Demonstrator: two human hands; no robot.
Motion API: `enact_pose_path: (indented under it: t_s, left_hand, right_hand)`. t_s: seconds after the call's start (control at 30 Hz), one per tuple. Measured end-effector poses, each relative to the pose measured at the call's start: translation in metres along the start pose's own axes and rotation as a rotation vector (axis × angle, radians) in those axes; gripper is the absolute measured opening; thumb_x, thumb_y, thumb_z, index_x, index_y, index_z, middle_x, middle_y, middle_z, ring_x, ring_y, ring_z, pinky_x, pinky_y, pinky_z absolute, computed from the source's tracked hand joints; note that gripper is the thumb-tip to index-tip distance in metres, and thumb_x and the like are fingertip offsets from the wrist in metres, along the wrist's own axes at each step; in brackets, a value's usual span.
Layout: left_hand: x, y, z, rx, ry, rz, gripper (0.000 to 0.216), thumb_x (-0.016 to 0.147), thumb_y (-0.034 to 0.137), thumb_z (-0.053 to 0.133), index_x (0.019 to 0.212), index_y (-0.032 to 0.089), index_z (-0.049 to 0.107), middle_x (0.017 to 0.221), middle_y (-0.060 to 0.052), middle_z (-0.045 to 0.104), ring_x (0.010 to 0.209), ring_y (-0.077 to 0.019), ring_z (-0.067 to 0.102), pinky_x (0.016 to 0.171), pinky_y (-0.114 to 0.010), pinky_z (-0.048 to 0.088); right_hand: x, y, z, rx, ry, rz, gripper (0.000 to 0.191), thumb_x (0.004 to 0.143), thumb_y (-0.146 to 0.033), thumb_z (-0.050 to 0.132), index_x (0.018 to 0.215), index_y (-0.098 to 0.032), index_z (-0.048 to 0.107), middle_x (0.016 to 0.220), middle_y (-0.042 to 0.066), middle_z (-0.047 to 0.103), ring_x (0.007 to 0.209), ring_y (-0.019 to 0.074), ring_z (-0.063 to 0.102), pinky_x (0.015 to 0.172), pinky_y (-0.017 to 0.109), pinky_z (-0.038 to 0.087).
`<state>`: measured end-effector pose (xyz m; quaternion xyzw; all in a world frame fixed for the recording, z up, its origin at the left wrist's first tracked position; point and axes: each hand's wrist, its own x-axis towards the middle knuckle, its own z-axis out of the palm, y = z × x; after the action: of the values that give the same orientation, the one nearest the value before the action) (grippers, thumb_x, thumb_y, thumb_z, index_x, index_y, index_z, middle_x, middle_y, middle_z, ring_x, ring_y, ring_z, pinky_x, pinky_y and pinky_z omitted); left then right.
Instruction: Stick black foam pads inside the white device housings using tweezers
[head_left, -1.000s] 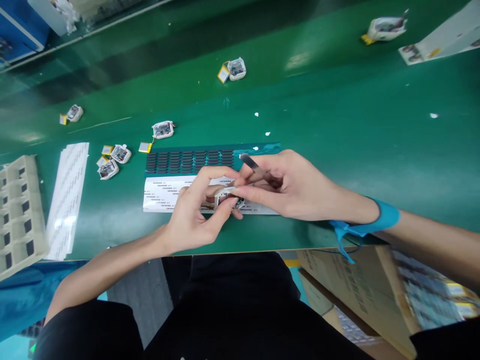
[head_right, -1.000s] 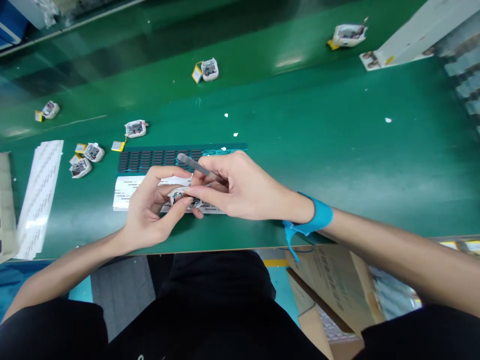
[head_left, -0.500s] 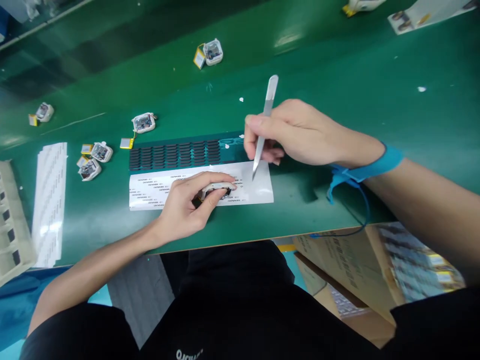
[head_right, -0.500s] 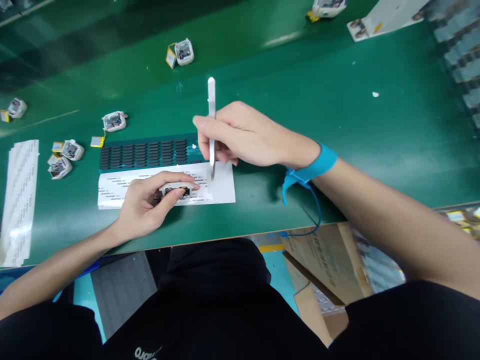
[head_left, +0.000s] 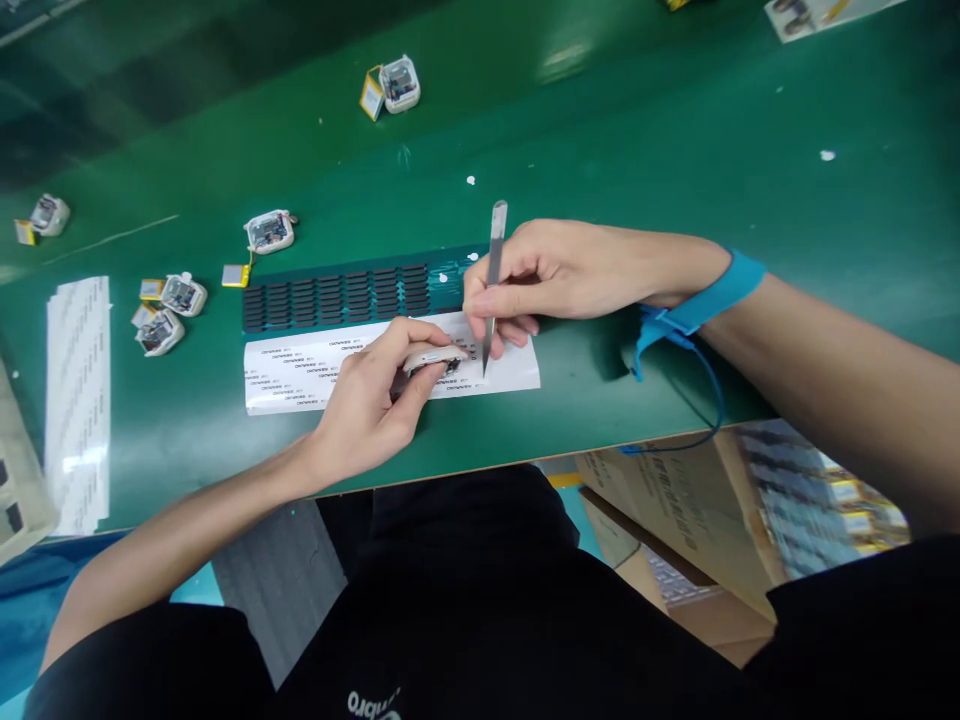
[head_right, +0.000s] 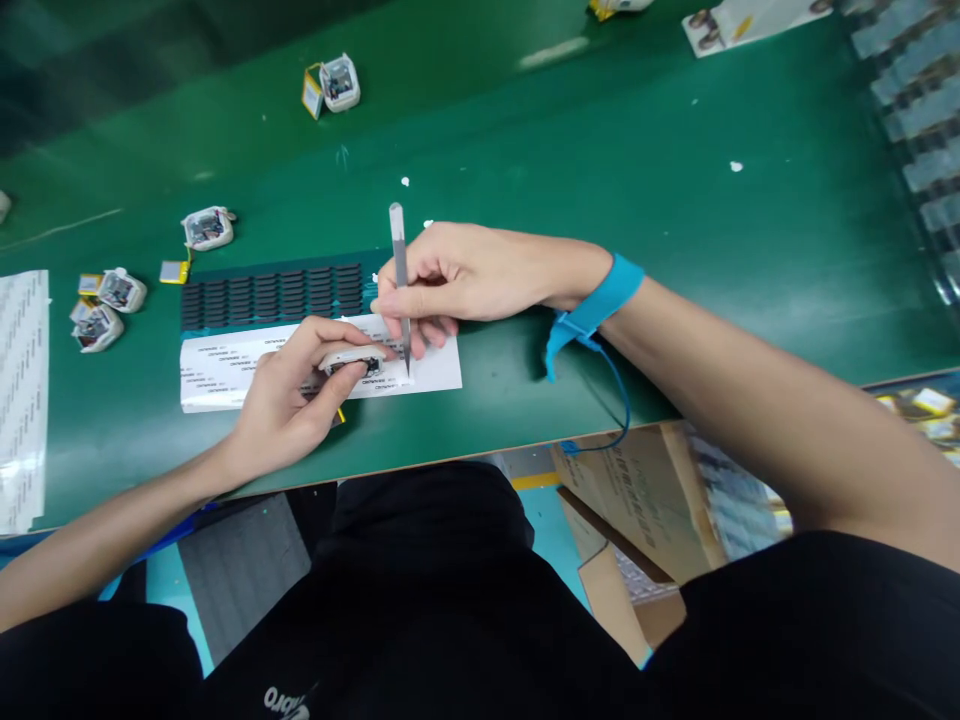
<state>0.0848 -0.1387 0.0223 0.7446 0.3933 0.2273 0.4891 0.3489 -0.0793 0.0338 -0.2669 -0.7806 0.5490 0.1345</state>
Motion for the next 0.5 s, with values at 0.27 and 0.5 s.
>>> enact_pose_path:
  t_s: [0.27, 0.5]
  left_hand:
    - [-0.004, 0.002, -0.004, -0.25, 0.039, 0.054, 0.015, 0.101, 0.024, 0.069, 0.113, 0.018, 0.077, 0.096, -0.005, 0.078, 0.064, -0.0118, 0.062, 0.059, -0.025, 0.046]
    - [-0.002, 0.017, -0.014, -0.351, -0.024, -0.099, 0.014, 0.096, 0.022, 0.067, 0.106, 0.016, 0.076, 0.093, -0.006, 0.074, 0.076, -0.0159, 0.061, 0.065, -0.026, 0.047]
  right_hand:
    - [0.004, -0.028, 0.018, 0.392, 0.409, -0.006, 0.055, 0.101, -0.07, 0.073, 0.088, -0.017, 0.064, 0.076, 0.006, 0.072, 0.062, 0.0178, 0.068, 0.056, 0.027, 0.055]
    - [0.009, -0.049, 0.057, 0.335, 0.729, -0.161, 0.034, 0.111, -0.046, 0.068, 0.087, -0.022, 0.066, 0.073, 0.001, 0.073, 0.061, 0.0194, 0.074, 0.047, 0.027, 0.059]
